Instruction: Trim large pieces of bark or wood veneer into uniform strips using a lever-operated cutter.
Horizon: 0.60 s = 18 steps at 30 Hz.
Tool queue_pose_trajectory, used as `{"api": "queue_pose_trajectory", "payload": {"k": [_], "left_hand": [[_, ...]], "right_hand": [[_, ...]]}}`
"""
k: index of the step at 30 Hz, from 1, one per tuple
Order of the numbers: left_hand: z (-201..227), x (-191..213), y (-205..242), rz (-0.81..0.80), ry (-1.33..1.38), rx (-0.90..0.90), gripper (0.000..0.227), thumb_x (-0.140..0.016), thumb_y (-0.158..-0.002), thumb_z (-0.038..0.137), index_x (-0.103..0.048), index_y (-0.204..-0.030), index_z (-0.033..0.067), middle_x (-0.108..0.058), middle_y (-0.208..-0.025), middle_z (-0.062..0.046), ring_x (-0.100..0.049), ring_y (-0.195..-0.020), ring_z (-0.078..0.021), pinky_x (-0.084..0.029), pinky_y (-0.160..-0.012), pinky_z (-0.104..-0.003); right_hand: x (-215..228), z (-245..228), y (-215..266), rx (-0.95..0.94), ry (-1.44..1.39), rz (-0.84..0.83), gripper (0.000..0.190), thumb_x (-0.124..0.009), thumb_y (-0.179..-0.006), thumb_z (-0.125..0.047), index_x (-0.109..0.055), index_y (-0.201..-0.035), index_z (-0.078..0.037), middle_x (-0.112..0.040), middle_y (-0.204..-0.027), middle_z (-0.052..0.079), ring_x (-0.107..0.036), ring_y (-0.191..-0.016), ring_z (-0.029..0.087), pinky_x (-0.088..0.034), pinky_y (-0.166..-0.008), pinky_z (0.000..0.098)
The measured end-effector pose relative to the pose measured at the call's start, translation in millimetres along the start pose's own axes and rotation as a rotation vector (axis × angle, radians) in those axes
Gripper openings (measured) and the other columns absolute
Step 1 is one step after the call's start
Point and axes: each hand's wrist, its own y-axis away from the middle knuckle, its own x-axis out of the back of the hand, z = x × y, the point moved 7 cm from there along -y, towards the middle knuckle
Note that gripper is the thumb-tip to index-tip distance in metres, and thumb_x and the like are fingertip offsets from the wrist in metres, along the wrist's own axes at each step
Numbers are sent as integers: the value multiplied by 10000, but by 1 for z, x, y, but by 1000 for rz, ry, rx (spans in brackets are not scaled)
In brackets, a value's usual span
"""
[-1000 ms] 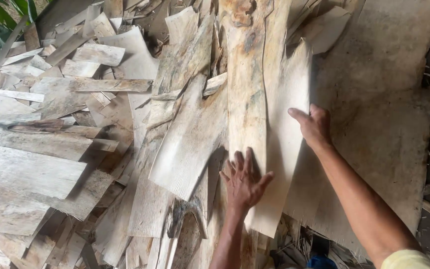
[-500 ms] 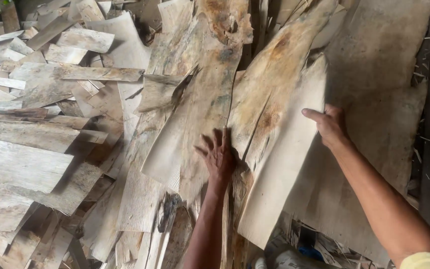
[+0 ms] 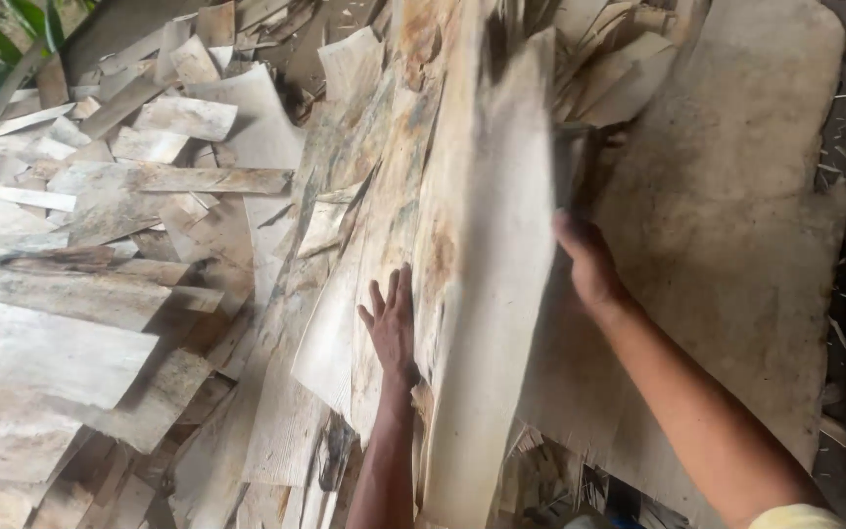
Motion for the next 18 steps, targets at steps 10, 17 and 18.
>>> {"api": "queue_pose_trajectory", "payload": {"k": [10,17,18], "left_hand": [[47,-42,4,-174,-20,-207,553,-473,-997,183,-381,-1539,250,-423,-1540,-111,-302,-1463,-443,-110,-1168,-743],[45,-40,12,-127,0,-234,618,-470,-952,78,-408,-1558,177,-455,-1520,-101,-346,-1451,-424,-157,-1172,-747],[45,-36,14,-170,-13,-212,601,-464,-966,85,-402,-1559,158,-470,-1516,-92,-365,-1455,-396,-155,-1198,-733]], "right_hand": [[119,137,-33,-263,323,349,629,-739,-817,-198,-547,-1346,83,-657,-1324,250,-624,-1218,331,-469,-1060,430],[167,56,-21,-14,543,159,484,-759,-876,-143,-618,-1287,70,-679,-1279,214,-647,-1182,287,-481,-1037,372],[195,27,-15,-111,669,235,437,-739,-894,-160,-647,-1291,-2,-706,-1222,143,-678,-1078,228,-521,-943,340]]}}
